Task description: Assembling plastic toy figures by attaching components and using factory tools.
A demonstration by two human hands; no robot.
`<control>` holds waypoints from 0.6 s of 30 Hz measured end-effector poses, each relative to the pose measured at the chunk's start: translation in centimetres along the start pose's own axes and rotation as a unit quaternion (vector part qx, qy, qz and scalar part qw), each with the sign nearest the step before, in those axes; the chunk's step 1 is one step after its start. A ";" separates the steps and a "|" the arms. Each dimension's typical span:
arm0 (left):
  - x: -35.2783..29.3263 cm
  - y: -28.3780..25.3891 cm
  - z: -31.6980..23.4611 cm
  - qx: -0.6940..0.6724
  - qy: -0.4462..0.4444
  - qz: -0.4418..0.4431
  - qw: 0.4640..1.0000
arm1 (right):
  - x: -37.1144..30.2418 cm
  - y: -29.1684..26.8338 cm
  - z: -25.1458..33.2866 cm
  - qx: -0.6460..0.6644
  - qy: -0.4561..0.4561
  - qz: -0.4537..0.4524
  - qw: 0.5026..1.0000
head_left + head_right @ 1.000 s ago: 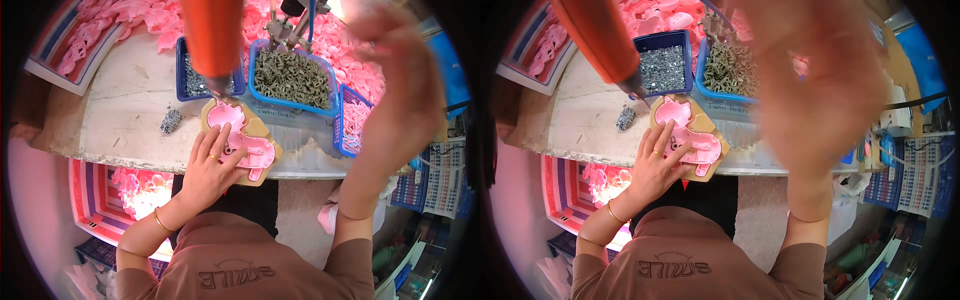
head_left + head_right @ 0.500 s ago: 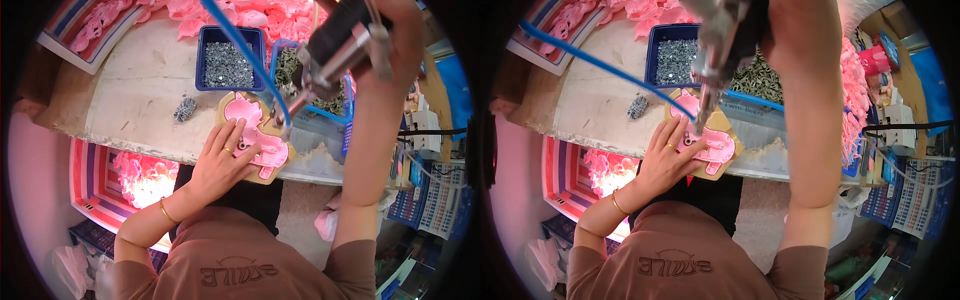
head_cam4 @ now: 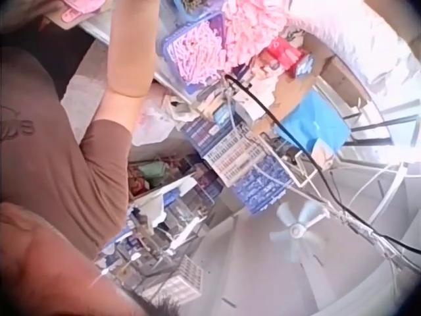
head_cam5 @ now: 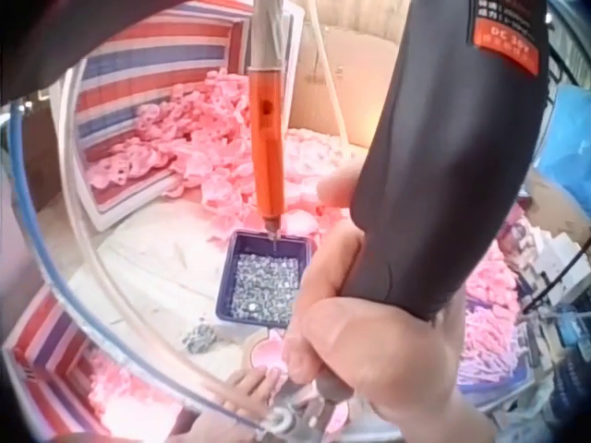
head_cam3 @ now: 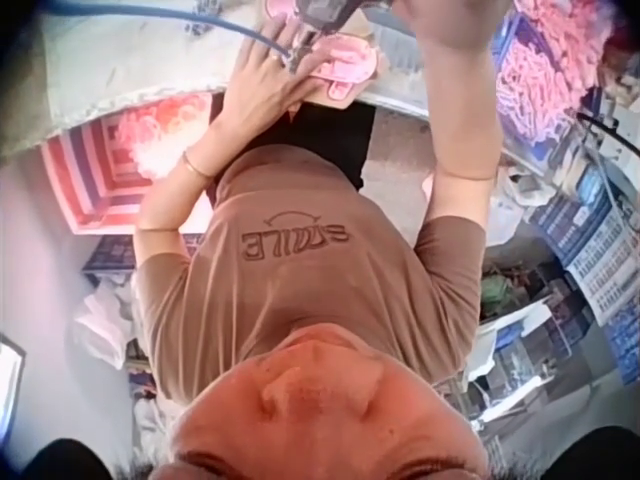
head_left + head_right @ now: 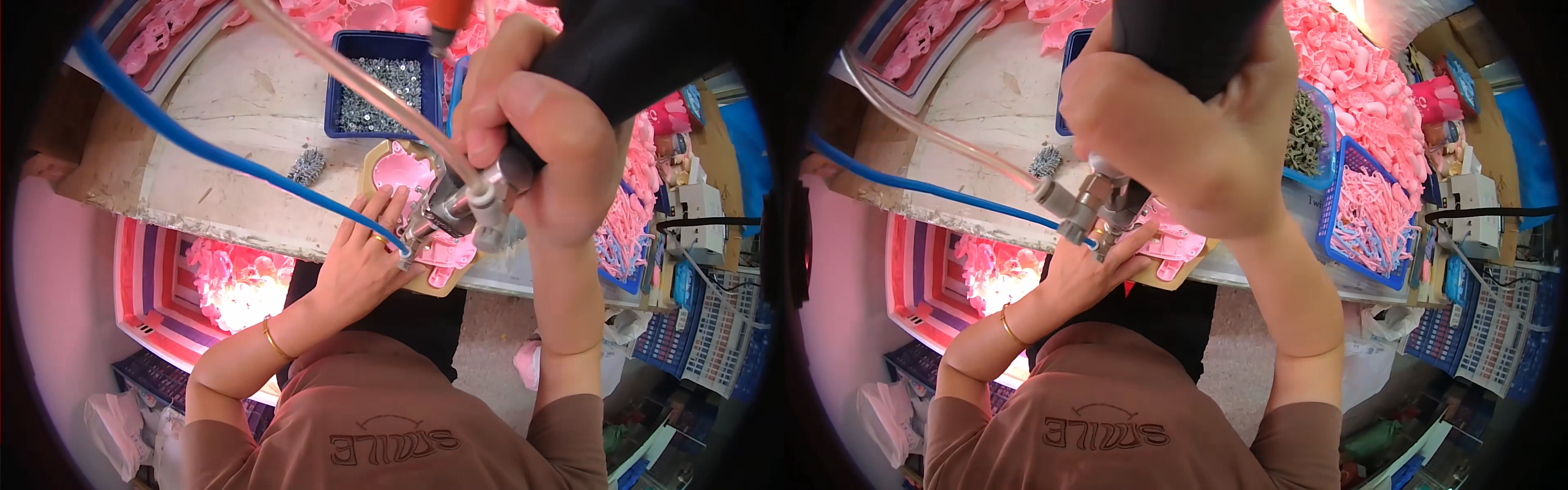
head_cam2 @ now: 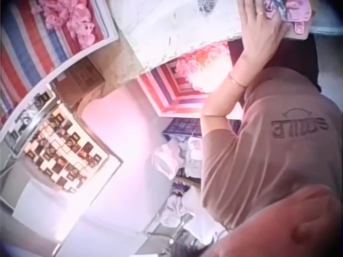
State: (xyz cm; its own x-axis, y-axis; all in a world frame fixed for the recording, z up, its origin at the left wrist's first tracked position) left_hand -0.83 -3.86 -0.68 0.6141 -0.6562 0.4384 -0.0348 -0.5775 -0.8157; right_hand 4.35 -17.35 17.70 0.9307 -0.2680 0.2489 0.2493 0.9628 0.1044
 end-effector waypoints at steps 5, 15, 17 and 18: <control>-0.2 0.3 -0.1 -0.007 0.007 -0.016 1.000 | -0.7 0.1 0.0 0.020 0.022 -0.024 0.999; 1.0 -1.3 -0.2 -0.025 0.025 -0.025 0.999 | 2.4 -5.0 3.6 -0.013 -0.116 0.003 0.993; 0.7 -1.6 0.0 -0.022 0.056 -0.006 0.998 | 3.8 -5.3 6.6 -0.008 -0.168 -0.021 0.986; 1.1 -2.3 -0.1 -0.059 0.059 -0.019 0.996 | 5.0 -5.7 7.1 -0.021 -0.213 -0.013 0.977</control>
State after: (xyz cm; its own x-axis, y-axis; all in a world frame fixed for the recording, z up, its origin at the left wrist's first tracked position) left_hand -0.16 -3.34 1.76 0.5192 -0.6823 0.5147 -0.1100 -0.6506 -0.7514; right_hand 5.72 -24.39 25.18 0.7306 -0.2740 0.6255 0.2903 0.9537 0.0786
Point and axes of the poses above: each hand's wrist, its own x-axis towards the middle knuckle, its own y-axis out of the palm, z = x × y, the point moved 4 cm from there along x, towards the middle knuckle, and after that the axes turned 7 degrees about -z, right-handed, at the moved point
